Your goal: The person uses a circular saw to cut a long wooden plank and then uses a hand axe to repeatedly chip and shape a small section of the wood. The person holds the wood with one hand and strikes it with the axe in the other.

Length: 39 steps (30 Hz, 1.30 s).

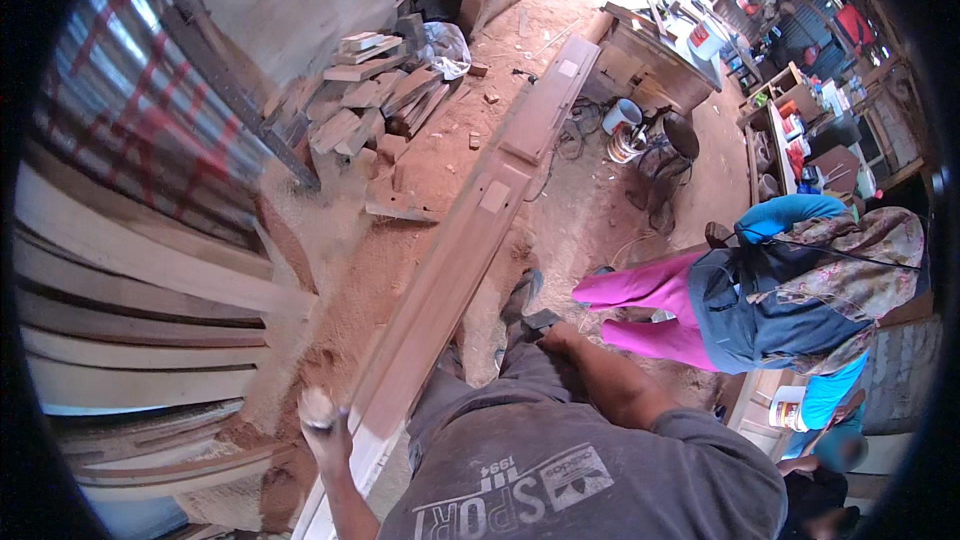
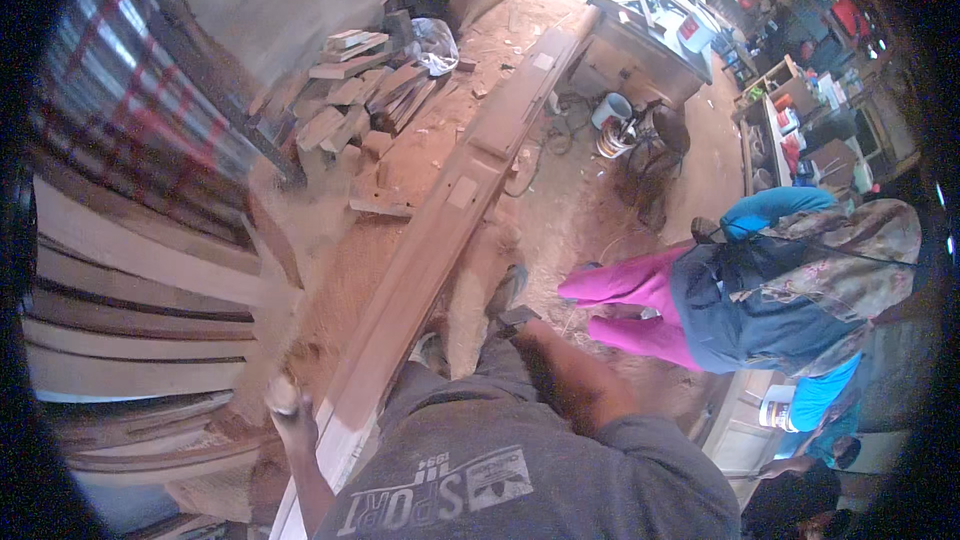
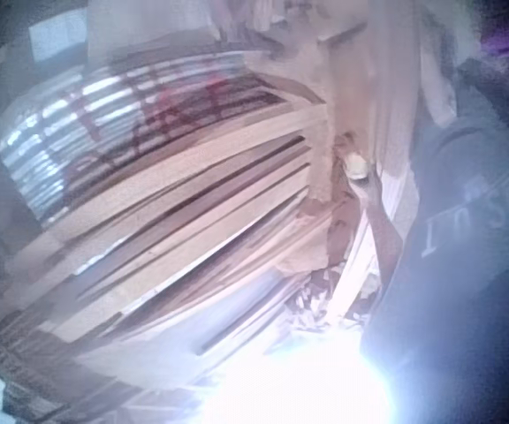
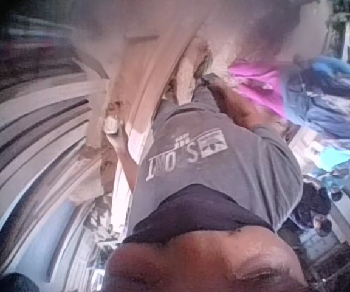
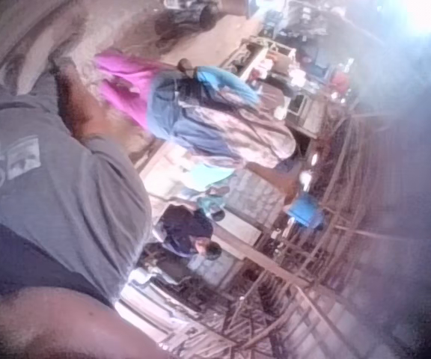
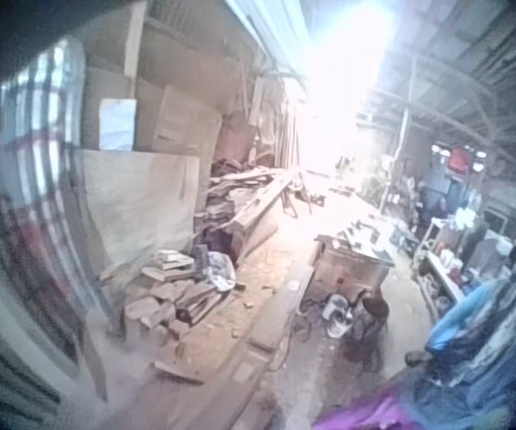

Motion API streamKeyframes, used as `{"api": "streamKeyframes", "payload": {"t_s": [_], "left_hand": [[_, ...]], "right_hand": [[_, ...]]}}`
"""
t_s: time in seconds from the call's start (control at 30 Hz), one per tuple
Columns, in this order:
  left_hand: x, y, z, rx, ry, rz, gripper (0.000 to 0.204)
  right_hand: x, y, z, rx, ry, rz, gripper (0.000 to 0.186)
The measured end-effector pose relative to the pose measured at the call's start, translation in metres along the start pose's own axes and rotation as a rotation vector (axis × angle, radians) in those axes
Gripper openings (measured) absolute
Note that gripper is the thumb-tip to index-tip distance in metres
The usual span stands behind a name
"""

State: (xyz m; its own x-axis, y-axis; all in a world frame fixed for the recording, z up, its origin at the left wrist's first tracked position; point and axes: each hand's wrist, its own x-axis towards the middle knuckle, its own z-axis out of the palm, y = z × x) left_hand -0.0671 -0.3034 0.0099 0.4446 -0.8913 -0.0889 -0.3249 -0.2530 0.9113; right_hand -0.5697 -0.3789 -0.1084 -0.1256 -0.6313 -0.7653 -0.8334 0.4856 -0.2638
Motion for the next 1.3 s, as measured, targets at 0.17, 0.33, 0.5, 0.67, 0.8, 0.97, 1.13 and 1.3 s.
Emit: {"api": "streamKeyframes", "payload": {"t_s": [0.17, 0.33, 0.5, 0.67, 0.8, 0.97, 1.13, 1.3], "left_hand": [[0.088, 0.126, 0.152, -0.467, -0.245, 0.008, 0.025], [0.161, 0.253, 0.33, -0.709, -0.663, 0.368, 0.018], [0.193, 0.341, 0.475, -0.457, -0.848, 0.294, 0.02], [0.204, 0.366, 0.564, -0.374, -0.929, 0.295, 0.027], [0.198, 0.379, 0.588, -0.252, -0.915, 0.428, 0.028], [0.203, 0.372, 0.593, -0.139, -0.843, 0.571, 0.033], [0.205, 0.367, 0.589, -0.184, -0.842, 0.55, 0.035], [0.204, 0.369, 0.586, -0.223, -0.835, 0.536, 0.038]], "right_hand": [[0.065, 0.05, 0.015, -0.151, -0.149, -0.001, 0.05], [0.129, 0.12, -0.006, -0.183, -0.183, -0.136, 0.052], [0.102, 0.132, -0.099, 0.074, -0.172, 0.016, 0.054], [0.101, 0.158, -0.123, 0.216, -0.171, 0.136, 0.063], [0.133, 0.213, -0.085, 0.151, -0.229, 0.121, 0.067], [0.14, 0.226, -0.094, 0.146, -0.148, 0.137, 0.069], [0.123, 0.199, -0.13, 0.188, -0.11, 0.13, 0.068], [0.121, 0.187, -0.13, 0.089, -0.121, 0.109, 0.062]]}}
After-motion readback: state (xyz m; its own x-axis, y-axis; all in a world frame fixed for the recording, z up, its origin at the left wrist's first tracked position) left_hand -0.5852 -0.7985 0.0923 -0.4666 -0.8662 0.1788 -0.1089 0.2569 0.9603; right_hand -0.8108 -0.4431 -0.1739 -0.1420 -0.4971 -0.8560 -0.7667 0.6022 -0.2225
